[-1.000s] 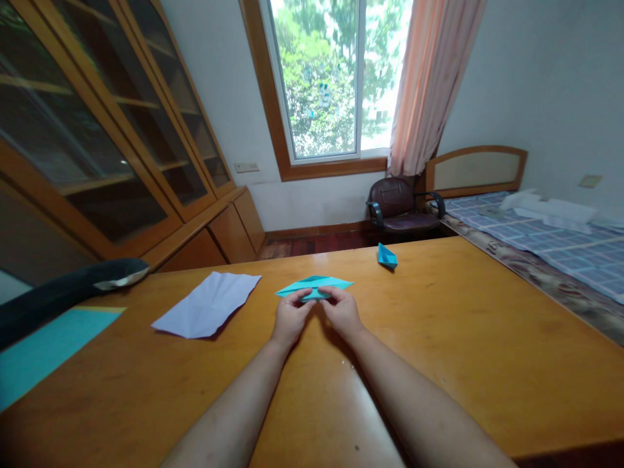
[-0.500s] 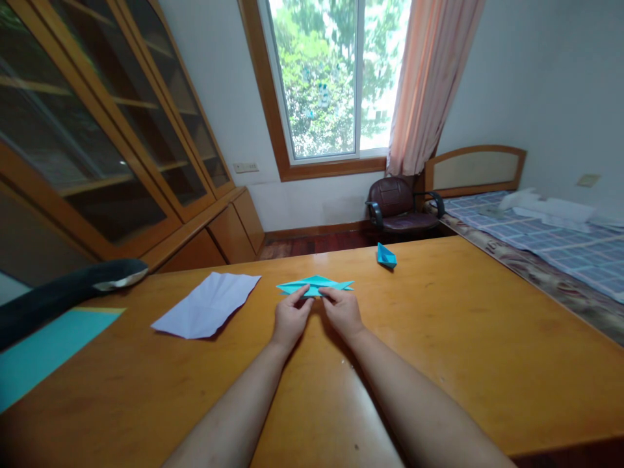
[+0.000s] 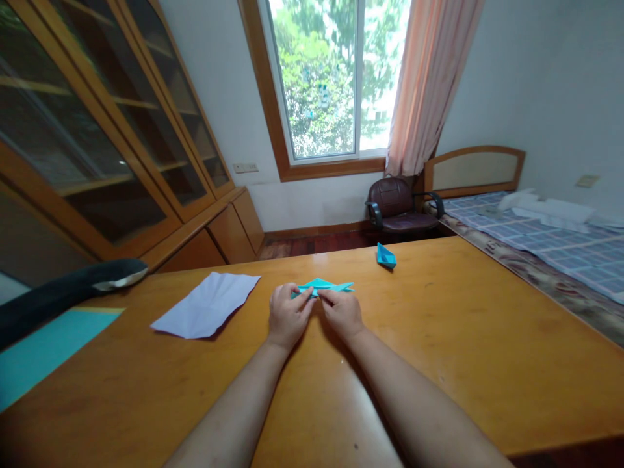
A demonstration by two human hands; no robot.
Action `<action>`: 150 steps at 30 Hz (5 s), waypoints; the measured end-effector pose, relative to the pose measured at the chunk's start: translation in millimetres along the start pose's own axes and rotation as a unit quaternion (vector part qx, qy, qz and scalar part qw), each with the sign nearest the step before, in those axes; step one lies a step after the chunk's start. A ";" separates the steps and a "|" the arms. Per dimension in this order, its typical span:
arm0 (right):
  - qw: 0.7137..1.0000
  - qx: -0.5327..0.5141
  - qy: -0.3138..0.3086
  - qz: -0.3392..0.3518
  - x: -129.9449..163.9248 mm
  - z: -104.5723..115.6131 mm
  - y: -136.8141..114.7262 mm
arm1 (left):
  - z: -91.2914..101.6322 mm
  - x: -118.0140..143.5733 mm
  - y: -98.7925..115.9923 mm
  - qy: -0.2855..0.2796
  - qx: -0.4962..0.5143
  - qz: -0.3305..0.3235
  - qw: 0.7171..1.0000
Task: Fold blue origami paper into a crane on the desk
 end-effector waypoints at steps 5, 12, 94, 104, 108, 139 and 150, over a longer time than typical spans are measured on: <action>0.993 0.097 -0.030 0.059 0.8 0.1 -7.5 | 3.8 -1.0 2.7 0.008 -0.007 -0.016 1.000; 0.982 0.174 -0.027 0.072 1.0 1.7 -10.5 | 5.9 -2.2 2.7 0.022 -0.011 -0.011 1.000; 0.924 -0.312 0.113 -0.190 -3.8 -14.8 6.1 | -48.5 8.5 -6.7 -0.132 0.587 0.343 0.721; 0.927 -0.303 0.104 -0.193 -3.4 -13.6 5.2 | -45.6 9.2 -7.0 -0.172 0.519 0.310 0.778; 0.926 -0.308 0.106 -0.190 -3.4 -13.9 3.1 | -48.6 9.5 -9.5 -0.155 0.503 0.295 0.797; 0.988 0.108 0.028 0.106 3.2 -5.5 -36.7 | -38.3 8.5 3.2 -0.098 0.476 0.306 0.818; 0.958 0.226 -0.024 0.174 6.7 -7.7 -38.6 | -39.0 8.5 3.6 -0.104 0.603 0.327 0.720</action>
Point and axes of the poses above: each hand's wrist, its own x-axis away from the middle knuckle, its own z-axis out of the back of the hand, y = z × x, the point moved 2 cm from there along -x, towards the middle knuckle, and after that the axes turned 7 degrees about z, right-handed, at the moved point
